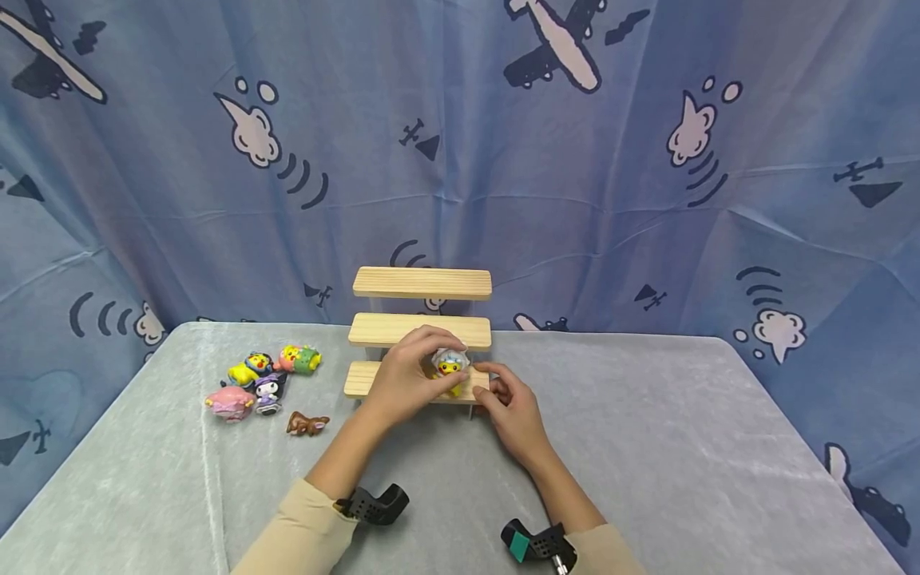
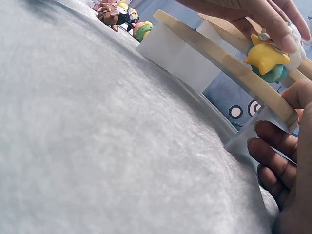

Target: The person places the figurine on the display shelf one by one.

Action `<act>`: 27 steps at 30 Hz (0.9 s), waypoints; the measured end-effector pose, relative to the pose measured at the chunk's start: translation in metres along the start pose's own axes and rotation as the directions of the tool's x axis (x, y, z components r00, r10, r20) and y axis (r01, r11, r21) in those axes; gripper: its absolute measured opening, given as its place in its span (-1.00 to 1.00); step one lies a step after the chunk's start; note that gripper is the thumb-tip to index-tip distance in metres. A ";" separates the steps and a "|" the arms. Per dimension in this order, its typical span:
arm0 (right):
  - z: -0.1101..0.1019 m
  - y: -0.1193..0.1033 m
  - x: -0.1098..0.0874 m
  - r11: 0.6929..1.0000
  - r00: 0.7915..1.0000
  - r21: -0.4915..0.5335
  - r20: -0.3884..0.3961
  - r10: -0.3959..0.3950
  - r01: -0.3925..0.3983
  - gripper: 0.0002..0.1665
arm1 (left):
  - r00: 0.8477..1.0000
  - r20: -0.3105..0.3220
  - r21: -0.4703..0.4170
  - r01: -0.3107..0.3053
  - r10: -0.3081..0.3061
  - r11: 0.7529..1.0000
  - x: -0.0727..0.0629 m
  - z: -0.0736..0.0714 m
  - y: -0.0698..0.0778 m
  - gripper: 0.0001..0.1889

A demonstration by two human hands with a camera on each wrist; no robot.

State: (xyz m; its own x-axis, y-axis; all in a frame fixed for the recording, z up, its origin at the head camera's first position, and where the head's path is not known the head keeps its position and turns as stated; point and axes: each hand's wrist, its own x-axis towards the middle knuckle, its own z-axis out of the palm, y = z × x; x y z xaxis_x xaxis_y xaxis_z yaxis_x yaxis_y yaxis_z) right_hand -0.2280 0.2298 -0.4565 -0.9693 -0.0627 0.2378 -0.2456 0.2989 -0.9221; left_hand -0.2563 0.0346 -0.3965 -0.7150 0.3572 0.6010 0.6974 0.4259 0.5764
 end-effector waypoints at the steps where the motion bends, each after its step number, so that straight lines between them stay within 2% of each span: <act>1: 0.000 0.000 0.000 1.000 1.000 0.000 0.000 0.001 -0.001 -0.61 | 1.000 0.018 0.007 -0.002 0.002 1.000 0.001 -0.002 0.000 -0.66; 6: 0.000 0.000 0.000 1.000 1.000 -0.001 -0.002 0.012 -0.012 -0.61 | 0.994 0.109 0.009 0.016 -0.017 1.000 0.002 -0.010 0.001 -0.65; 11: -0.001 -0.002 0.000 1.000 1.000 -0.007 0.002 0.011 -0.011 -0.60 | 0.986 0.159 0.028 0.053 -0.057 0.998 0.002 -0.017 0.003 -0.65; 18: 0.000 -0.002 0.000 1.000 1.000 -0.008 0.004 0.022 -0.022 -0.60 | 0.961 0.272 0.010 0.055 -0.055 0.998 0.004 -0.028 0.001 -0.60; 22: 0.000 -0.003 0.001 0.999 0.999 -0.018 -0.001 0.032 -0.032 -0.60 | 0.953 0.294 0.009 0.072 -0.072 0.997 0.005 -0.033 -0.002 -0.52; 27: 0.000 -0.002 0.000 0.999 0.999 -0.018 -0.003 0.042 -0.042 -0.61 | 0.954 0.294 0.025 0.062 -0.067 0.998 0.006 -0.032 -0.002 -0.50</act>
State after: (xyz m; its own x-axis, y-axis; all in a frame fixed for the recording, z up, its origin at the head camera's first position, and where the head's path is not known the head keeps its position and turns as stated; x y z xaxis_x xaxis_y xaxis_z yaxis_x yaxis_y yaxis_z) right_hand -0.2278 0.2290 -0.4542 -0.9786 -0.0471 0.2001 -0.2046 0.3185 -0.9256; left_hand -0.2601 0.0093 -0.3768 -0.7432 0.5562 0.3719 0.6499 0.4681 0.5987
